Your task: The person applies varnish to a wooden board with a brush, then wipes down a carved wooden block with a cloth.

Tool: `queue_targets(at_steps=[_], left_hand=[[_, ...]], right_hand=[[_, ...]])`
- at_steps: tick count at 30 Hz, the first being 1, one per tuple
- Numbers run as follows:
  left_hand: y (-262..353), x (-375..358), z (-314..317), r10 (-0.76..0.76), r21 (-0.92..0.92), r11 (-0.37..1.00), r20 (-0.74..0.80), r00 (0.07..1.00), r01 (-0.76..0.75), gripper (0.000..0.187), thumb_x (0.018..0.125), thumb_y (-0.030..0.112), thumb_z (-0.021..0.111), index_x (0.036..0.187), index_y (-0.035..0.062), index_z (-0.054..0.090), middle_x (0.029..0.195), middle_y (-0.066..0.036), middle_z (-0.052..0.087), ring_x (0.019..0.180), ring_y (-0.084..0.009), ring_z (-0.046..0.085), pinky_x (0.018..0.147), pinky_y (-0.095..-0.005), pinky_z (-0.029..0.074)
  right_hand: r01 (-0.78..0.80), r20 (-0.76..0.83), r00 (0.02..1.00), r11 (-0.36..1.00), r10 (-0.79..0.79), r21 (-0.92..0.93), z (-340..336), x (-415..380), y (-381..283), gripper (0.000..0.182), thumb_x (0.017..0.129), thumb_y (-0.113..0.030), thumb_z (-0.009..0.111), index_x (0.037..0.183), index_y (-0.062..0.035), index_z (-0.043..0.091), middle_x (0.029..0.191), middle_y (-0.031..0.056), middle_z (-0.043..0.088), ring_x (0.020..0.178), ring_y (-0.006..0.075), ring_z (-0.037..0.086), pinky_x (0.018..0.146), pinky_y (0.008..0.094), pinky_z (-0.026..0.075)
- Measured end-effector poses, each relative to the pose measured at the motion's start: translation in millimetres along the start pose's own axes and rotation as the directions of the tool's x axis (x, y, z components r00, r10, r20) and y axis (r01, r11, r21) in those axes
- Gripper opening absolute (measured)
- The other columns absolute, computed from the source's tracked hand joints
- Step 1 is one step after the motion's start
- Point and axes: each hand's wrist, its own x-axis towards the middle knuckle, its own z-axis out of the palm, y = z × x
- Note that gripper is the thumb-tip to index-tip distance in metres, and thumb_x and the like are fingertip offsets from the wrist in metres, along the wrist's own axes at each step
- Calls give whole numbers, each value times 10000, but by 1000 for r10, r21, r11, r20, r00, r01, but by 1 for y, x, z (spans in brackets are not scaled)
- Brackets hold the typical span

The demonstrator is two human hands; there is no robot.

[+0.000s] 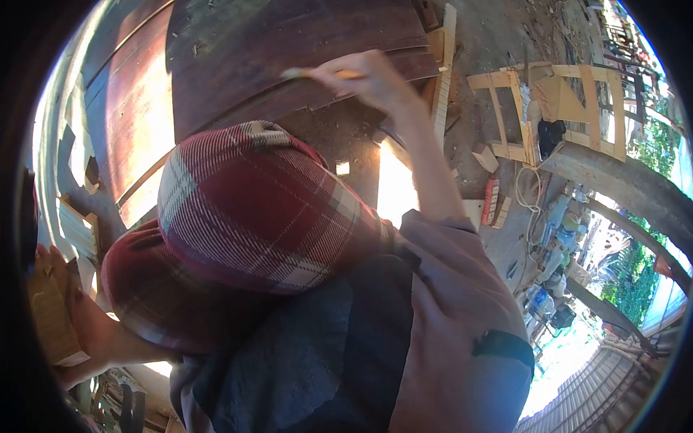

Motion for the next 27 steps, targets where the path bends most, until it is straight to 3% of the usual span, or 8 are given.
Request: queue_targets(at_steps=[2, 6, 8, 13, 17, 19, 22, 27], left_hand=[[-1, -2, -1, -10, -3, 1000, 0, 1000, 10, 1018, 742, 635, 522, 1451, 6, 153, 1398, -407, 146, 1325, -533, 186, 1102, -624, 166], [-6, -1, 3, -29, -15, 999, -2, 1000, 28, 1019, 741, 638, 522, 1452, 10, 153, 1399, -408, 143, 1326, -533, 187, 1103, -620, 169], [-9, -4, 2, -39, 6, 999, -7, 999, 39, 1019, 740, 640, 522, 1453, 12, 153, 1400, -409, 142, 1326, -533, 187, 1104, -619, 170], [-12, -4, 0, -48, 10, 999, -8, 999, 48, 1021, 739, 644, 522, 1455, 16, 152, 1402, -411, 139, 1327, -533, 188, 1105, -614, 174], [-15, -4, 0, -49, 7, 999, -12, 999, 49, 1022, 738, 647, 521, 1456, 19, 152, 1403, -412, 136, 1328, -533, 188, 1106, -611, 177], [-15, -5, -1, -58, 7, 998, -20, 998, 58, 1023, 737, 648, 521, 1457, 21, 152, 1404, -413, 135, 1328, -533, 189, 1106, -609, 178], [-14, -12, -3, -59, 21, 998, -32, 998, 60, 1024, 737, 650, 521, 1458, 24, 152, 1405, -414, 133, 1329, -533, 189, 1107, -607, 180], [-10, -11, 0, -50, 18, 999, -26, 998, 51, 1026, 736, 654, 521, 1459, 28, 151, 1406, -416, 130, 1330, -533, 190, 1108, -603, 184]], right_hand=[[-71, -157, 987, 942, 20, -327, -41, -20, 2, 230, 880, -236, 646, 1058, -104, 711, 860, 62, 705, 682, 115, 638, 598, 230, 517], [23, -291, 947, 934, -134, -356, -50, -29, -14, 265, 883, -284, 636, 1070, -109, 703, 1006, 76, 699, 800, 122, 668, 671, 232, 544], [274, -214, 908, 898, -359, -344, -9, -14, -19, 269, 885, -302, 630, 1045, -100, 707, 1046, 85, 690, 817, 127, 675, 678, 233, 546], [132, -90, 989, 976, -118, 176, 17, -6, -2, 262, 865, -229, 664, 1036, -33, 701, 974, 53, 703, 739, 98, 625, 683, 229, 527], [-120, -355, 931, 989, 82, -88, -95, -30, 39, 274, 909, -307, 620, 1011, -74, 720, 898, 62, 706, 638, 82, 610, 607, 208, 524], [-416, -651, 742, 871, 159, -262, -134, -49, 31, 306, 914, -305, 612, 972, -23, 716, 887, 84, 705, 593, 78, 601, 536, 209, 505], [-152, -665, 742, 988, 91, -34, -110, -51, 8, 365, 909, -329, 611, 891, 24, 705, 790, 80, 695, 550, 95, 598, 477, 201, 460], [-113, -417, 885, 965, 207, 238, -70, -29, 55, 419, 929, -365, 559, 870, 24, 702, 666, 64, 651, 486, 73, 539, 425, 188, 413]])
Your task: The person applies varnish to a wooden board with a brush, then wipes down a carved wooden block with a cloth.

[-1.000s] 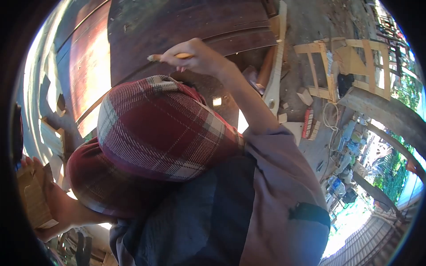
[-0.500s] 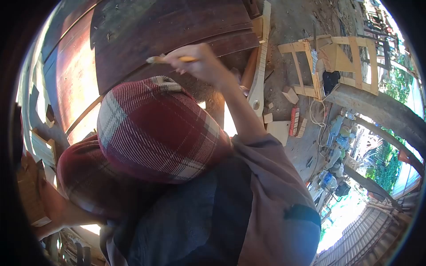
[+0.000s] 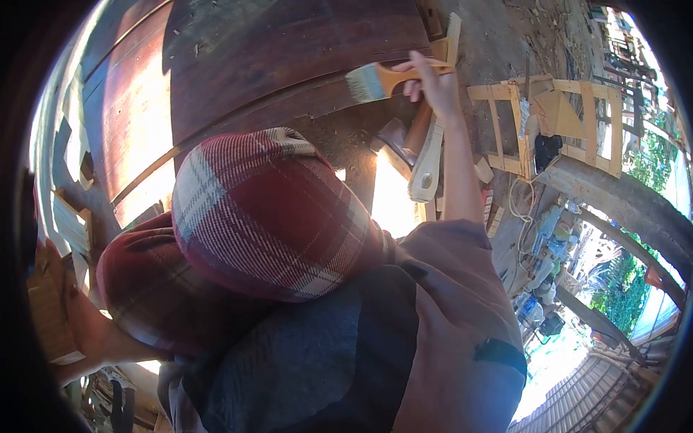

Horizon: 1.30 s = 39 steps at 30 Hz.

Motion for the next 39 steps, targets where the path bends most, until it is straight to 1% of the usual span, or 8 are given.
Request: queue_targets(at_steps=[10, 14, 18, 23, 27, 31, 34, 39], left_hand=[[0, 2, 19, 15, -58, 998, 14, 1000, -14, 1029, 733, 661, 520, 1463, 37, 151, 1410, -420, 124, 1331, -532, 191, 1110, -594, 191], [3, 3, 42, 10, -66, 998, 25, 1000, -8, 1030, 732, 664, 520, 1464, 40, 150, 1411, -421, 122, 1332, -532, 191, 1111, -591, 194], [7, 6, 84, 12, -54, 998, -12, 1000, -13, 1032, 731, 667, 520, 1465, 44, 150, 1412, -422, 119, 1333, -532, 192, 1112, -588, 197], [0, 21, 70, 70, -226, 973, 91, 993, -48, 942, 792, 630, 510, 1461, 50, 189, 1446, -371, 141, 1350, -499, 195, 1119, -584, 184], [-7, 26, 49, 64, -367, 930, 171, 983, 3, 913, 812, 615, 511, 1461, 55, 198, 1460, -348, 149, 1355, -489, 194, 1118, -589, 177], [-5, 30, 46, 47, -382, 924, 142, 989, 11, 935, 796, 621, 518, 1465, 61, 183, 1457, -354, 144, 1351, -499, 191, 1113, -598, 177], [-6, 31, 40, 28, -386, 922, 136, 990, 27, 951, 785, 625, 524, 1468, 65, 172, 1455, -358, 140, 1348, -506, 189, 1109, -605, 178], [-5, 32, 31, 4, -396, 917, 112, 994, 41, 980, 765, 633, 533, 1473, 71, 154, 1451, -365, 134, 1343, -519, 185, 1102, -616, 178]], right_hand=[[-156, -355, 926, 733, -124, -662, -36, 21, -37, 365, 927, -308, 580, 876, 30, 708, 699, 87, 664, 565, 109, 619, 457, 220, 474], [422, 95, 906, 856, -413, -298, 95, -10, -44, 105, 889, -105, 623, 872, -47, 710, 841, 62, 671, 579, 88, 589, 458, 200, 459], [8, 190, 981, 984, -42, 176, 116, -4, -48, 204, 897, -184, 623, 866, 2, 699, 753, 52, 673, 501, 65, 559, 434, 190, 438], [-151, -236, 969, 938, 77, -311, -10, 63, -24, 338, 887, -315, 622, 796, 3, 691, 657, 76, 659, 508, 95, 587, 432, 237, 453], [0, -141, 947, 438, -289, -899, 20, 100, -82, 365, 901, -304, 579, 774, 26, 670, 628, 143, 641, 538, 210, 621, 532, 345, 488], [221, 174, 968, 937, -179, -269, 188, 83, -155, 323, 891, -346, 617, 752, -63, 690, 575, 2, 596, 459, 56, 539, 403, 202, 404], [383, 611, 732, 924, -303, -1, 300, 91, -161, 290, 919, -263, 602, 775, -21, 672, 633, 37, 632, 486, 77, 592, 409, 211, 442], [119, 576, 757, 932, -308, 342, 423, 108, -116, 324, 931, -263, 580, 788, 13, 672, 684, 115, 661, 493, 128, 633, 468, 228, 529]])
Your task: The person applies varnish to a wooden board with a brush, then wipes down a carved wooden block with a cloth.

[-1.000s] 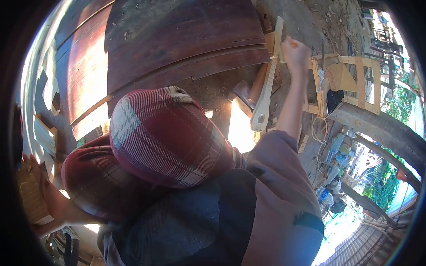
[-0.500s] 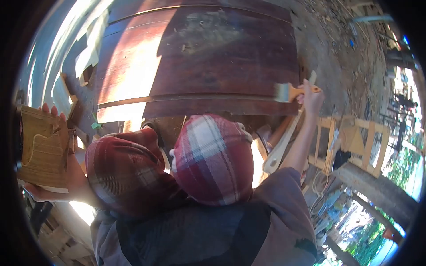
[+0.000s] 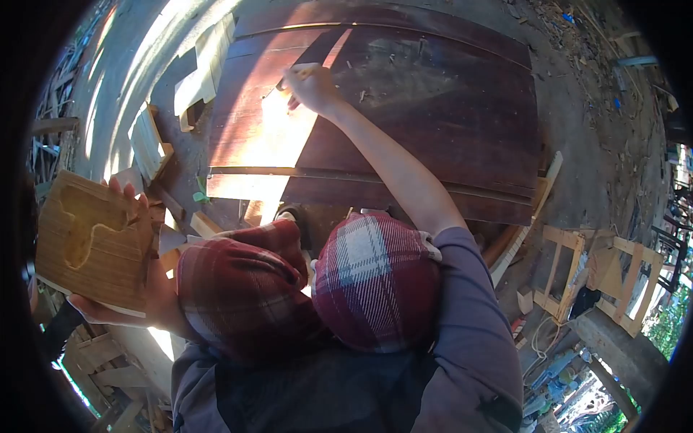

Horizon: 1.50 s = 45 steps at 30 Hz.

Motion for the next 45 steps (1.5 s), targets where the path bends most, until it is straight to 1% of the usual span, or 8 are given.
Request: queue_targets(at_steps=[12, 19, 26, 32, 36, 40, 42, 45], left_hand=[[16, -6, 4, 9, -104, 994, -93, 996, -18, 1049, 719, 651, 554, 1485, 87, 110, 1443, -381, 120, 1330, -548, 176, 1086, -642, 180], [14, -13, 16, 160, 318, 945, -230, 960, -82, 968, 769, 702, 412, 1475, 92, 155, 1376, -385, 262, 1225, -526, 378, 1005, -618, 338], [20, -13, 3, 101, 307, 951, -197, 975, -37, 954, 787, 721, 372, 1465, 81, 169, 1344, -373, 327, 1180, -505, 450, 947, -561, 436], [20, -8, 4, 66, 282, 960, -221, 973, -1, 961, 785, 715, 407, 1454, 63, 184, 1330, -373, 355, 1146, -497, 495, 909, -537, 487], [15, -13, 4, 69, 226, 974, -194, 979, -23, 972, 781, 695, 457, 1455, 54, 175, 1329, -378, 354, 1139, -496, 500, 904, -539, 486], [20, -13, -8, -61, 109, 992, -40, 997, 66, 952, 793, 681, 426, 1456, 46, 176, 1359, -339, 340, 1179, -480, 467, 946, -549, 446], [22, -12, -5, -34, 270, 960, -140, 990, 71, 979, 776, 681, 472, 1456, 45, 167, 1319, -378, 366, 1122, -483, 515, 917, -518, 483], [30, -14, -14, -57, 174, 982, -81, 995, 71, 928, 807, 652, 448, 1463, 62, 160, 1385, -305, 324, 1229, -481, 418, 968, -579, 421]], right_hand=[[-230, -508, 834, 699, -218, -678, -123, -24, -90, 387, 899, -306, 568, 693, 13, 645, 513, 136, 614, 476, 194, 654, 485, 324, 552], [268, 204, 947, 960, -246, -84, 61, 55, -28, 284, 915, -288, 605, 857, -18, 673, 634, 75, 639, 509, 106, 629, 422, 213, 507], [17, -142, 990, 999, -22, -34, 87, 60, 26, 316, 902, -176, 587, 699, 64, 618, 677, 181, 667, 487, 180, 654, 436, 264, 567], [-61, -372, 729, 486, -575, -872, -17, 36, -39, 326, 864, -294, 583, 707, -16, 652, 626, 202, 626, 647, 372, 653, 611, 446, 523], [134, -285, 748, 557, -599, -820, -1, 39, -55, 363, 888, -307, 586, 681, -12, 633, 600, 165, 633, 528, 311, 650, 491, 380, 522], [234, -207, 954, 971, -218, 57, 87, 49, -26, 353, 907, -291, 610, 703, -3, 600, 603, 99, 627, 461, 153, 638, 385, 245, 479], [359, -99, 908, 879, -406, -315, 107, 62, 16, 311, 903, -254, 615, 724, 1, 610, 617, 83, 626, 510, 143, 648, 429, 251, 507], [191, -164, 969, 981, -184, 25, 97, 71, 27, 285, 895, -221, 623, 758, 30, 622, 625, 87, 634, 510, 135, 642, 438, 249, 513]])
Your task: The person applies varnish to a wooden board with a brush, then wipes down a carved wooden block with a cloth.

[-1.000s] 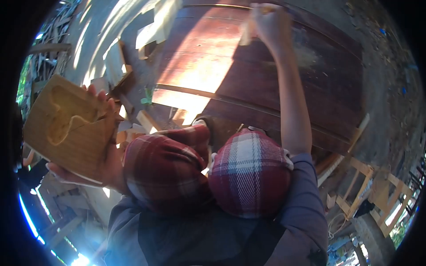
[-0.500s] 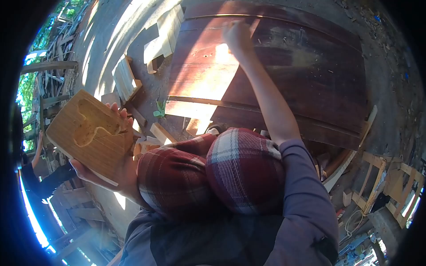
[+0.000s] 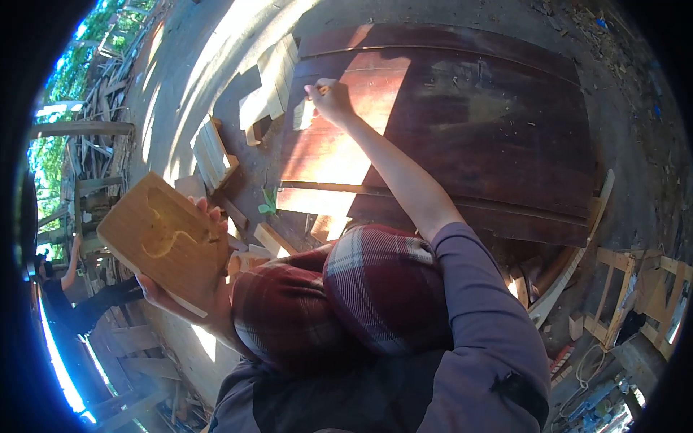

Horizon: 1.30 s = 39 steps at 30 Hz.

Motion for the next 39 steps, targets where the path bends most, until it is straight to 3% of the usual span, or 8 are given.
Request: queue_targets(at_steps=[10, 15, 22, 26, 30, 33, 37, 39], left_hand=[[7, -2, -17, 28, 73, 997, -5, 1000, -28, 926, 791, 639, 505, 1463, 96, 172, 1372, -298, 324, 1248, -475, 400, 968, -557, 440], [4, -1, -10, 60, 179, 982, -18, 998, -55, 930, 787, 628, 522, 1461, 88, 177, 1374, -300, 321, 1259, -481, 379, 1002, -564, 400], [12, 1, -36, -4, 156, 988, -31, 1000, 9, 925, 787, 621, 535, 1466, 107, 173, 1392, -304, 306, 1268, -485, 365, 1020, -558, 380], [17, -1, -49, -24, 162, 986, -12, 1000, 25, 929, 786, 613, 552, 1472, 119, 165, 1420, -293, 275, 1274, -491, 350, 1032, -568, 361], [15, 1, -48, -42, 37, 998, -31, 999, 43, 941, 779, 601, 578, 1473, 121, 162, 1443, -279, 249, 1296, -492, 315, 1036, -590, 343], [11, 4, -34, -33, 62, 997, -19, 999, 34, 943, 777, 597, 588, 1474, 124, 164, 1452, -272, 235, 1313, -494, 280, 1036, -600, 336], [6, 5, -30, -37, 77, 996, 38, 999, 34, 940, 778, 598, 585, 1476, 130, 164, 1456, -267, 230, 1317, -507, 267, 1038, -608, 331], [6, 3, -29, -26, 54, 998, 56, 998, 23, 936, 780, 597, 583, 1476, 134, 163, 1457, -268, 227, 1315, -512, 267, 1038, -611, 329]], right_hand=[[-105, -179, 965, 343, -192, -933, -101, 15, -87, 239, 851, -202, 576, 749, 0, 652, 720, 209, 665, 684, 380, 674, 611, 434, 561], [77, 151, 987, 977, -47, -200, 4, 30, -50, 307, 944, -252, 538, 783, -8, 633, 593, 105, 608, 450, 148, 607, 396, 246, 485], [-117, -59, 991, 993, 118, 22, 10, 81, 44, 323, 865, -246, 650, 735, 49, 642, 721, 168, 676, 539, 207, 667, 386, 296, 489], [83, 71, 996, 372, -46, -925, -77, 102, -25, 294, 826, -275, 598, 846, 11, 658, 833, 218, 672, 780, 320, 666, 718, 447, 527], [-142, -160, 985, 228, -61, -963, -137, 108, -47, 319, 887, -303, 572, 809, -5, 653, 725, 158, 683, 589, 215, 681, 529, 333, 556], [-6, -184, 938, 519, -292, -855, -90, 125, -48, 231, 826, -155, 544, 764, 35, 660, 715, 243, 644, 749, 419, 654, 683, 437, 539], [33, -27, 999, 972, -27, 234, -11, 100, -16, 353, 889, -228, 595, 644, 24, 625, 629, 130, 645, 521, 187, 657, 464, 262, 546], [48, -123, 990, 990, -65, -130, 6, 82, 5, 368, 880, -249, 613, 679, 58, 640, 624, 167, 647, 511, 177, 655, 545, 276, 581]])
